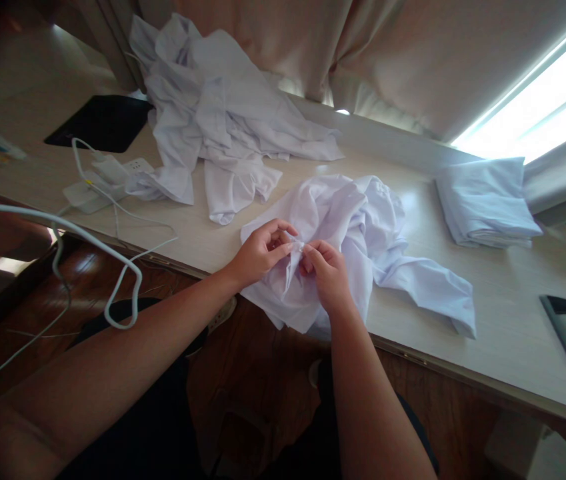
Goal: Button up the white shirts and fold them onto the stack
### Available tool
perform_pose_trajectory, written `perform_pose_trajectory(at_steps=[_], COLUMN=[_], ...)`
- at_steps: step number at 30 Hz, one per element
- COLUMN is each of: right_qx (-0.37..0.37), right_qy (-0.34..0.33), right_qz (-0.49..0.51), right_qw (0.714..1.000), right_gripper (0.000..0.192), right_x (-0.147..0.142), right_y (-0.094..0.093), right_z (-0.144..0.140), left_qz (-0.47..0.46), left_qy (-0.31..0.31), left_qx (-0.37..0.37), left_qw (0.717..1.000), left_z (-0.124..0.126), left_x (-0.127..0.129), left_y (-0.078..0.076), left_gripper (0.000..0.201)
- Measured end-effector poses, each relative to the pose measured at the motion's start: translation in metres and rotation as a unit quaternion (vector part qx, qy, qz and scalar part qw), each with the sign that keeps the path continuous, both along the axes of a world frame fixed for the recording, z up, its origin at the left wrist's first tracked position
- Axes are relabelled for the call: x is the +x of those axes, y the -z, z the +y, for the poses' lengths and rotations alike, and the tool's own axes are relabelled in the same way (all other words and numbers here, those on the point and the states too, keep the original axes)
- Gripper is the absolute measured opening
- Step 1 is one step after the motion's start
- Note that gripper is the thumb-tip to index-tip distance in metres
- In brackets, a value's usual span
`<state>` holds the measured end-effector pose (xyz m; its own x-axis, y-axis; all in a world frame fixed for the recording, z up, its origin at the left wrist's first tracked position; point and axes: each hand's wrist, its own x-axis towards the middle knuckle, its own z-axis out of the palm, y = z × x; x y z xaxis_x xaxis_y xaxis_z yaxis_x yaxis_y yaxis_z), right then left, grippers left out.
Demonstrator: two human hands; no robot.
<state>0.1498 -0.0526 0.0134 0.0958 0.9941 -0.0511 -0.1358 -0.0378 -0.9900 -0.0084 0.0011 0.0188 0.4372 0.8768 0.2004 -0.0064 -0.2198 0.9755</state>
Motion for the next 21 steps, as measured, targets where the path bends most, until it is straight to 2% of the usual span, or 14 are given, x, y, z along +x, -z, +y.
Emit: perform_pose_trajectory(at_steps=[21], right_qx=[0.025], right_qy=[-0.038], right_qz=[-0.068], right_qw=[0.997], right_gripper=[0.029], right_x=[-0.0023], right_y=[-0.0006], right_z=[0.0025], left_qz=[-0.010], left_qy=[0.003], left_qx=[-0.001], left_qw=[1.000], left_z=[-0.0052], left_x=[-0.0022], left_y=[-0.0002], left_gripper=[0.016])
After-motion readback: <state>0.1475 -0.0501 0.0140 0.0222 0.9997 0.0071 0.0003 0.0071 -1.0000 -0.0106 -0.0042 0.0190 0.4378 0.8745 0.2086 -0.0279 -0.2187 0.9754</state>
